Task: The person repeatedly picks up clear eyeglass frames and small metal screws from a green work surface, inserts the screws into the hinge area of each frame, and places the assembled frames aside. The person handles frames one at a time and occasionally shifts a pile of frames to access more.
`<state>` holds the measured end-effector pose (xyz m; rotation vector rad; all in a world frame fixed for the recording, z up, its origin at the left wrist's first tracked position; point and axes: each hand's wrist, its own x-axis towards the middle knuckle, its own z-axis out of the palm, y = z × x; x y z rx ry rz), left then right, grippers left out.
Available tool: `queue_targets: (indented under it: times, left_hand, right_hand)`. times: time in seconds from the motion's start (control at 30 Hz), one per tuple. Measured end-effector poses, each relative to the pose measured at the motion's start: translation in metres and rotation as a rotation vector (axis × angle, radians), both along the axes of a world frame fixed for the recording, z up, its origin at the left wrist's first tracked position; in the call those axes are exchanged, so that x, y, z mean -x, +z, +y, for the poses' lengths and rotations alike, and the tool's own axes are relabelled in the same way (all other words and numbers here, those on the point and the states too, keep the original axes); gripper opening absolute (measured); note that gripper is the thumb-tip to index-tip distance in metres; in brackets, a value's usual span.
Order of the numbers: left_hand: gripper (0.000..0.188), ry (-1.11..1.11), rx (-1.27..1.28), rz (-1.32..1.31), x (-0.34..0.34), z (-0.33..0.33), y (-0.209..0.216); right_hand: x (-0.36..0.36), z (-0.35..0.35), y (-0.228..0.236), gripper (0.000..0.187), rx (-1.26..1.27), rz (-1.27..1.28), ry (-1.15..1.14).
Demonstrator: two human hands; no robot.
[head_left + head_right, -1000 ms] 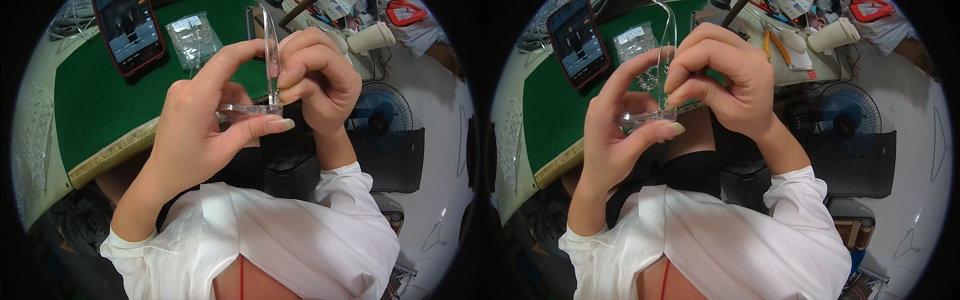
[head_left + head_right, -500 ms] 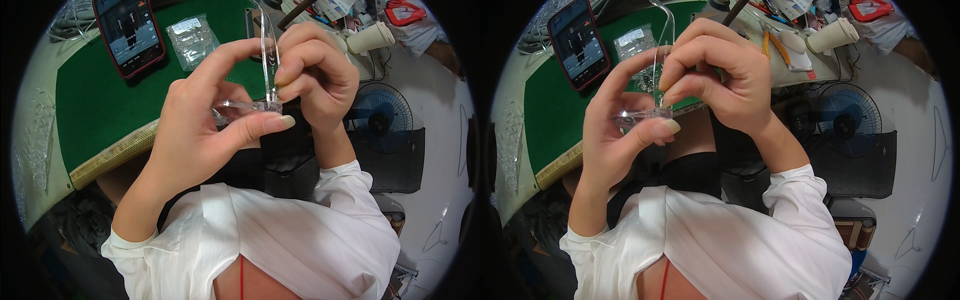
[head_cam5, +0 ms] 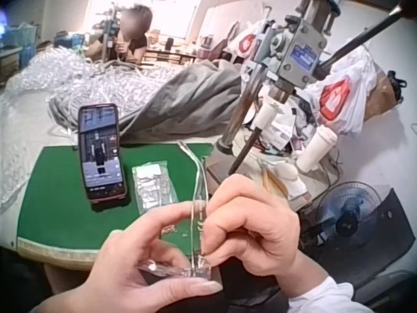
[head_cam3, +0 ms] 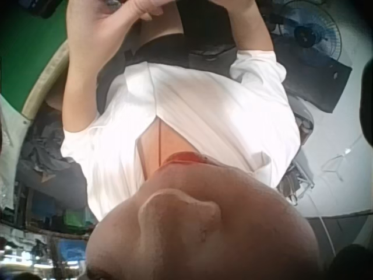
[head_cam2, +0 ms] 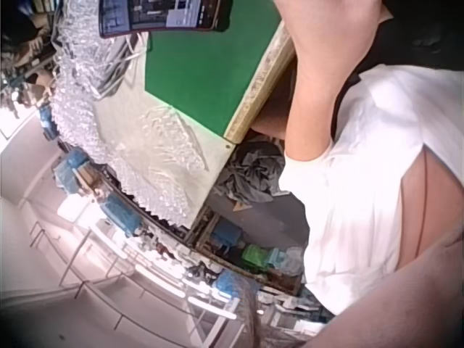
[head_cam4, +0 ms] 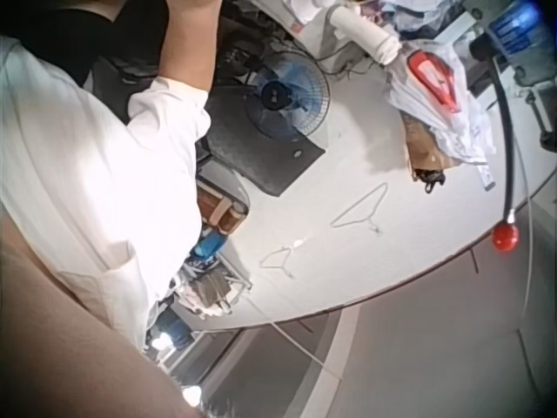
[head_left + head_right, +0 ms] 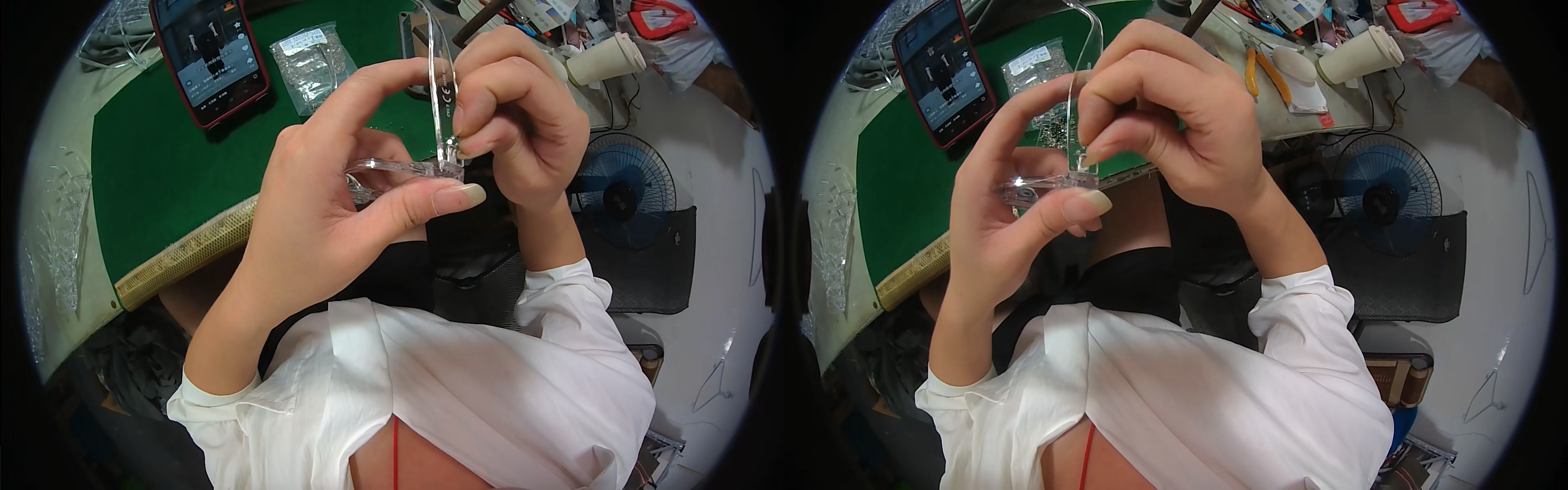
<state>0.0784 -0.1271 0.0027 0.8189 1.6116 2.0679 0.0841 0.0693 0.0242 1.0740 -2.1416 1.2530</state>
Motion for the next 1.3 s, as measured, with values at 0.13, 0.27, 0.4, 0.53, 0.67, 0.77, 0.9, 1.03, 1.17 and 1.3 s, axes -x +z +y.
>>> queue_targets:
  times: [0.13,0.27,0.4,0.53,0.67,0.77,0.9,1.03,1.17,1.3]
  left_hand:
    - [0.068,-0.007,-0.002,-0.026,-0.001,0.001,0.001]
    - [0.069,0.087,0.096,0.307,0.005,0.001,-0.004]
    - [0.069,0.052,0.075,0.211,0.004,0.002,-0.004]
    - [0.069,-0.026,-0.017,-0.026,0.0,0.003,0.001]
    - [0.068,-0.026,-0.03,-0.025,0.0,0.004,0.0]
    - [0.068,-0.019,-0.029,-0.026,0.002,0.004,0.0]
    - [0.067,-0.005,-0.024,0.007,0.002,0.004,-0.001]
    - [0.068,0.01,0.008,0.105,0.005,0.004,-0.004]
    - [0.072,0.065,-0.061,0.168,0.006,0.009,-0.008]
    - [0.069,0.168,-0.02,0.281,0.018,0.021,-0.006]
  right_hand:
    - [0.001,0.003,0.0,0.011,0.04,-0.051,0.02]
    - [-0.002,0.005,0.001,0.009,0.022,-0.09,-0.014]
    - [-0.002,0.004,0.0,0.01,0.029,-0.052,-0.01]
    - [-0.002,0.001,-0.002,0.011,0.084,-0.05,0.003]
    - [-0.002,0.001,-0.004,0.012,0.106,-0.043,0.017]
    - [-0.001,0.004,-0.003,0.013,0.1,-0.089,0.025]
    - [0.0,0.003,-0.006,0.016,0.179,-0.139,0.045]
    - [0.0,0.003,-0.007,0.02,0.222,-0.198,0.021]
    - [-0.005,0.003,-0.011,0.023,0.287,-0.399,-0.012]
    - [-0.013,-0.01,-0.01,0.033,0.572,-0.632,0.053]
